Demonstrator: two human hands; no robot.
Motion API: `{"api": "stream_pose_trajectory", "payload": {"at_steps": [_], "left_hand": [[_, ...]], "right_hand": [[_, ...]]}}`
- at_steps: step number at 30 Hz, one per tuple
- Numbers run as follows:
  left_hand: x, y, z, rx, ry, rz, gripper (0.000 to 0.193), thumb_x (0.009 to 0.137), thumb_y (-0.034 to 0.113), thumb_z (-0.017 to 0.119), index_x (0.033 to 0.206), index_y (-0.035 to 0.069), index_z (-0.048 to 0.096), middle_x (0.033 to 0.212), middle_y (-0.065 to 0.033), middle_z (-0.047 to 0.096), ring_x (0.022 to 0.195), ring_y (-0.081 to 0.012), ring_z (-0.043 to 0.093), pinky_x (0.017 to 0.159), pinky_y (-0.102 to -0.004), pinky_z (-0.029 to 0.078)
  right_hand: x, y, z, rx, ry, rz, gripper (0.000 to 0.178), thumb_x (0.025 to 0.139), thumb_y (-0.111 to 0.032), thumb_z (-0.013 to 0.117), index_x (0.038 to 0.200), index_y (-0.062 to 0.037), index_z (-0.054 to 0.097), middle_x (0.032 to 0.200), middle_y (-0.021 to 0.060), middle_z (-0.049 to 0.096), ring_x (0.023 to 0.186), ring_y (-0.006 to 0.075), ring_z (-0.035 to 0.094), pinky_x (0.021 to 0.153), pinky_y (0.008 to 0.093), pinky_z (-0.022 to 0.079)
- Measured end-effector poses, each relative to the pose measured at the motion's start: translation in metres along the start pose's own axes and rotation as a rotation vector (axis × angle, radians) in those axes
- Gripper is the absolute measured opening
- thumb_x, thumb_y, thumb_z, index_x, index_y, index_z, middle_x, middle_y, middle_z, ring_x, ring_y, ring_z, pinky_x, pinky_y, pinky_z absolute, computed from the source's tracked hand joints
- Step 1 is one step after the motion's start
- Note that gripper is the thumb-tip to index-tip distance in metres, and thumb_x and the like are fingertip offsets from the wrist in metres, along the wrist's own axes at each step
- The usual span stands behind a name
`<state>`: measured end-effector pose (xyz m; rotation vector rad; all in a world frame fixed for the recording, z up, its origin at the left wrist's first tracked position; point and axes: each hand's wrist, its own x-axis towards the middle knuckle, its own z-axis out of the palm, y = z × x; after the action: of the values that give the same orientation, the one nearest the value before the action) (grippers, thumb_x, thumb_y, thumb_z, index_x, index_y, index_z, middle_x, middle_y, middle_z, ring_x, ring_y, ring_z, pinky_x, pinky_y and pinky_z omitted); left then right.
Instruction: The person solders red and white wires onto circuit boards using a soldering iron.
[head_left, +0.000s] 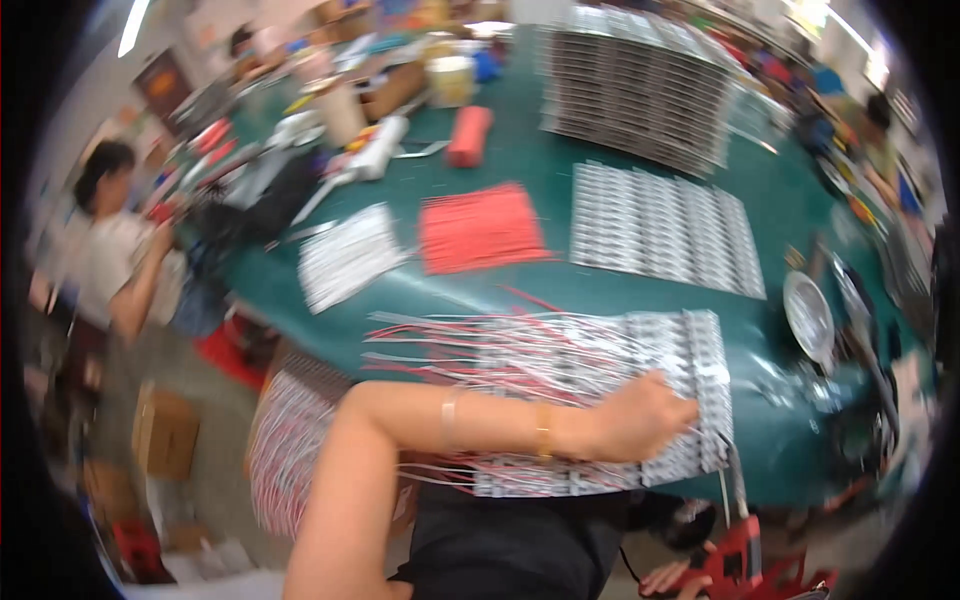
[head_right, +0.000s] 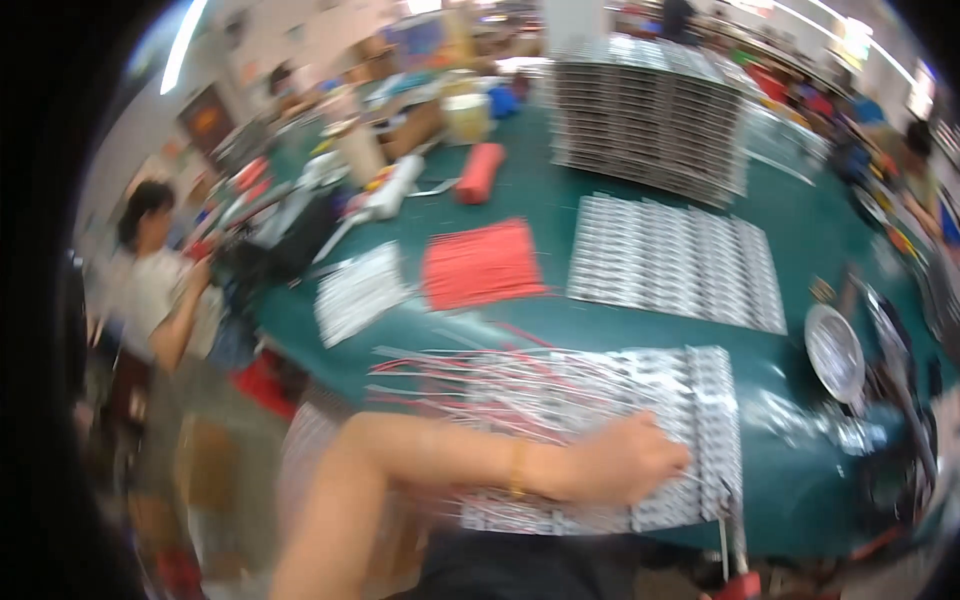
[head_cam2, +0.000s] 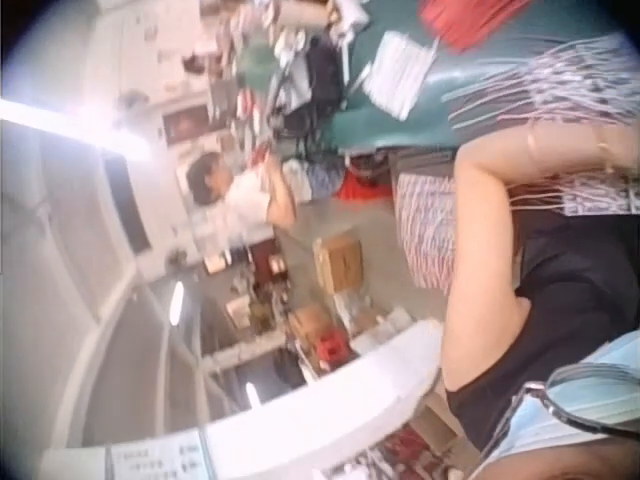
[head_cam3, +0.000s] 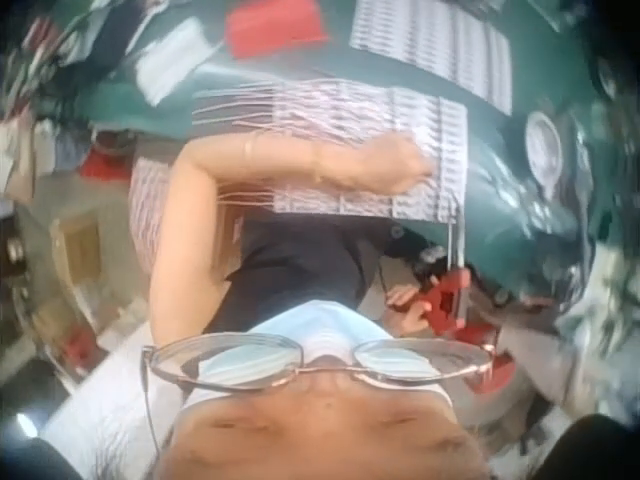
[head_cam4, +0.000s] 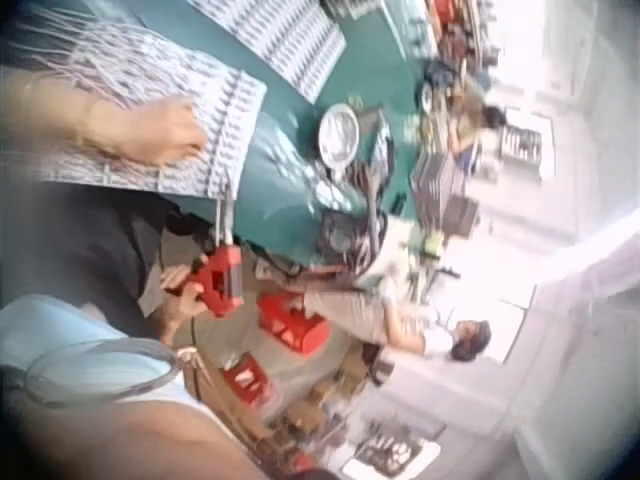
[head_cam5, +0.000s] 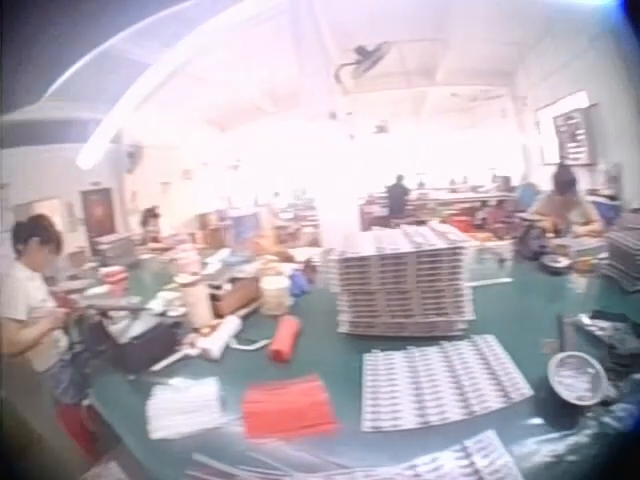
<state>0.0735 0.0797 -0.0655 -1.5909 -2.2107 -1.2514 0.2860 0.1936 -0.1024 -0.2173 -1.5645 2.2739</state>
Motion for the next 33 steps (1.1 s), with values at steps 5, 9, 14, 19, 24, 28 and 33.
{"api": "stream_pose_trajectory", "payload": {"at_steps": [5,9,14,19,24,28,33], "left_hand": [[-0.011,-0.003,-0.005,-0.004,0.000,-0.070,0.016,0.081,0.018,0.059,0.079,0.005,0.050,0.059,-0.0084,0.056,0.058,-0.0281,0.054,0.071,-0.0368,0.036],[-0.008,-0.007,0.005,0.012,-0.059,-0.066,0.017,0.080,0.018,0.060,0.081,0.004,0.050,0.059,-0.0090,0.056,0.058,-0.0292,0.055,0.071,-0.0377,0.037],[-0.012,-0.007,-0.014,0.023,0.019,-0.028,0.008,0.079,0.012,0.057,0.081,0.006,0.053,0.066,-0.0108,0.057,0.060,-0.0283,0.056,0.067,-0.0406,0.040],[-0.002,-0.014,-0.012,0.035,-0.112,-0.067,0.007,0.076,0.002,0.062,0.080,0.006,0.057,0.068,-0.0064,0.058,0.060,-0.0234,0.053,0.066,-0.0351,0.035],[0.003,-0.003,-0.014,0.048,-0.038,-0.087,0.007,0.076,0.001,0.062,0.076,0.006,0.057,0.066,-0.0034,0.058,0.056,-0.0212,0.048,0.065,-0.0334,0.034],[0.012,0.001,-0.008,0.002,-0.031,-0.060,0.007,0.077,0.001,0.062,0.077,0.006,0.058,0.066,-0.0025,0.058,0.054,-0.0188,0.047,0.065,-0.0318,0.033],[0.004,-0.001,-0.016,0.046,-0.008,-0.047,0.007,0.077,-0.001,0.062,0.077,0.006,0.058,0.066,-0.0042,0.057,0.054,-0.0201,0.047,0.062,-0.0325,0.034]], "right_hand": [[0.032,0.017,0.026,0.089,-0.159,0.049,0.064,0.090,-0.044,0.052,0.122,0.0094,0.036,0.045,0.0025,0.040,0.033,0.0141,0.042,0.033,0.0275,0.039],[0.027,0.019,0.020,0.119,-0.048,0.046,0.064,0.089,-0.044,0.052,0.121,0.0092,0.036,0.045,0.0025,0.041,0.033,0.0141,0.041,0.033,0.0276,0.039],[-0.023,-0.027,0.006,-0.111,0.314,-0.131,0.062,0.089,-0.043,0.053,0.121,0.0080,0.037,0.045,0.0026,0.041,0.033,0.0143,0.042,0.035,0.0281,0.039],[-0.026,-0.026,-0.006,-0.192,0.393,-0.122,0.055,0.089,-0.036,0.056,0.120,0.0064,0.038,0.050,0.0038,0.045,0.041,0.0151,0.046,0.045,0.0291,0.042],[-0.020,-0.028,-0.003,-0.125,0.215,0.028,0.053,0.090,-0.033,0.056,0.121,0.0067,0.038,0.054,0.0046,0.047,0.046,0.0154,0.049,0.051,0.0293,0.044],[-0.026,-0.033,-0.011,-0.112,0.237,0.057,0.053,0.090,-0.032,0.055,0.122,0.0072,0.037,0.058,0.0053,0.049,0.048,0.0153,0.049,0.052,0.0293,0.044],[-0.028,-0.040,-0.005,-0.107,0.240,0.043,0.056,0.089,-0.033,0.056,0.123,0.0072,0.037,0.057,0.0051,0.048,0.047,0.0157,0.049,0.052,0.0306,0.044]]}}
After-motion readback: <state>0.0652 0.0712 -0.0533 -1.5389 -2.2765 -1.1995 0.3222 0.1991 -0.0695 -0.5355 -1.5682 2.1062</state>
